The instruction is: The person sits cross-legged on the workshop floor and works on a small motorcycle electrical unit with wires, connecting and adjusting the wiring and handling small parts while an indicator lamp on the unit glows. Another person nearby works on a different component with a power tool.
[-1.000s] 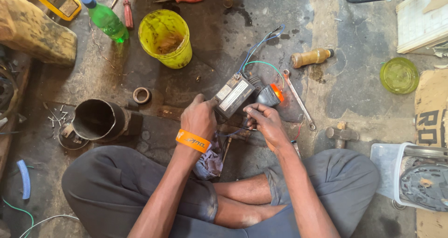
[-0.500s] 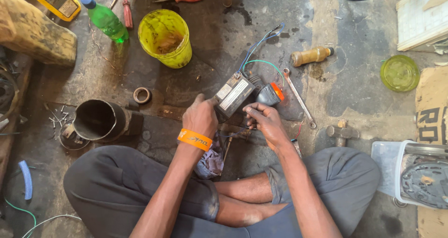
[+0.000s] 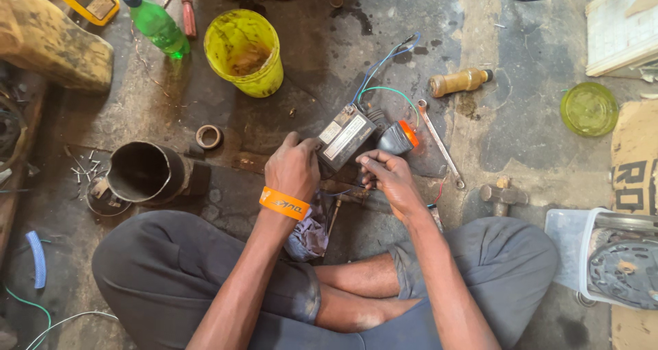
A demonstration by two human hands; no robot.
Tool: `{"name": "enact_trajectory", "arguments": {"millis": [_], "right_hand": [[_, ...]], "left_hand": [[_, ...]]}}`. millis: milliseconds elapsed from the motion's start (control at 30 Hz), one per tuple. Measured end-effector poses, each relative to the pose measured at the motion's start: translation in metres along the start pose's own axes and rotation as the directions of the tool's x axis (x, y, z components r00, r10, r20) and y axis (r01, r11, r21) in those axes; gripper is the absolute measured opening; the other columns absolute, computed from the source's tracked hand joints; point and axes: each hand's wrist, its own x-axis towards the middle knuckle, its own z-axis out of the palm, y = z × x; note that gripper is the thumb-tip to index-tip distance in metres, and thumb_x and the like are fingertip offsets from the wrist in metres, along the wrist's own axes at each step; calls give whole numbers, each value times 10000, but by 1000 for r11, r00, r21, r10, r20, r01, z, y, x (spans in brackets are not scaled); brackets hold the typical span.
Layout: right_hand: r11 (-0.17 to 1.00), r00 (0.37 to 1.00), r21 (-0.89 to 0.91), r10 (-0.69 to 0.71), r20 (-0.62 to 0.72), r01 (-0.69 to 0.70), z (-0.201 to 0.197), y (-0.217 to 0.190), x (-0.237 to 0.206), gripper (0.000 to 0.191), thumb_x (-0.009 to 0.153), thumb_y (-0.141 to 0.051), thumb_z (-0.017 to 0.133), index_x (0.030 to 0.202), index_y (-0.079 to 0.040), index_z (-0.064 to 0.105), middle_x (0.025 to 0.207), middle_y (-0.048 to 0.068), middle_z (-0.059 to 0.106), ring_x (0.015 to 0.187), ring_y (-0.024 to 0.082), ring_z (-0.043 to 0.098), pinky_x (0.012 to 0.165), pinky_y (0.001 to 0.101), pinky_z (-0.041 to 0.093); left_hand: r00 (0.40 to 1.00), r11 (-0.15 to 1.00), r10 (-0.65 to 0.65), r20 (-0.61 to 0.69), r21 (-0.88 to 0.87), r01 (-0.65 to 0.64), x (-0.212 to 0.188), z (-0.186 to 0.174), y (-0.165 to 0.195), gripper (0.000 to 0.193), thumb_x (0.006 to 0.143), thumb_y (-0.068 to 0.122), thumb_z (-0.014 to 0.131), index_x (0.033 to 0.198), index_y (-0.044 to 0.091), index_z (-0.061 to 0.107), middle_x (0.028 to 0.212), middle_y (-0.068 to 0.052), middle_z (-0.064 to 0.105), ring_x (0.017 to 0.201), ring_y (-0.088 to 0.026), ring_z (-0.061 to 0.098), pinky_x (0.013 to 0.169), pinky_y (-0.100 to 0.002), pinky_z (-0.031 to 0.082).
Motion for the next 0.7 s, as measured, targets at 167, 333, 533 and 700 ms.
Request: {"name": "enact_trajectory", "arguments": {"millis": [167,333,533,700], "right_hand": [[1000,1000,1,-1,-4,1,0,2,1,211,979,-205,676,1086,-28,718,866,-8,641,739,70,603,656,244,501],[1000,1000,-30,4,-1,-4,1,3,2,216,978,-211,677,1081,-25,715,873,-8,644,745,70,606,655,235,492],[998,1000,-61,16,-8,-17,2,4,2,221,972,-216,678,1078,-27,719,871,-4,647,738,72,604,642,238,492],[998,1000,-58,10,9,-9,3,5,3,223,974,-217,678,1077,-22,716,872,0,648,738,73,604,644,237,494]], "left_hand": [[997,999,-44,59,8,44,0,-2,2,323,875,16,534,1063,101,783,985,-223,642,872,-469,663,771,-560,525],[998,999,-29,50,-30,31,-1,-2,3,296,883,38,546,1069,90,770,964,-221,640,858,-465,664,763,-560,526],[997,999,-32,68,-31,34,0,-2,3,252,888,70,577,1053,88,766,957,-216,647,858,-458,668,763,-559,528],[1000,999,-16,23,-50,17,0,-1,5,181,894,107,602,1016,66,729,976,-213,660,851,-458,670,747,-555,534]]}}
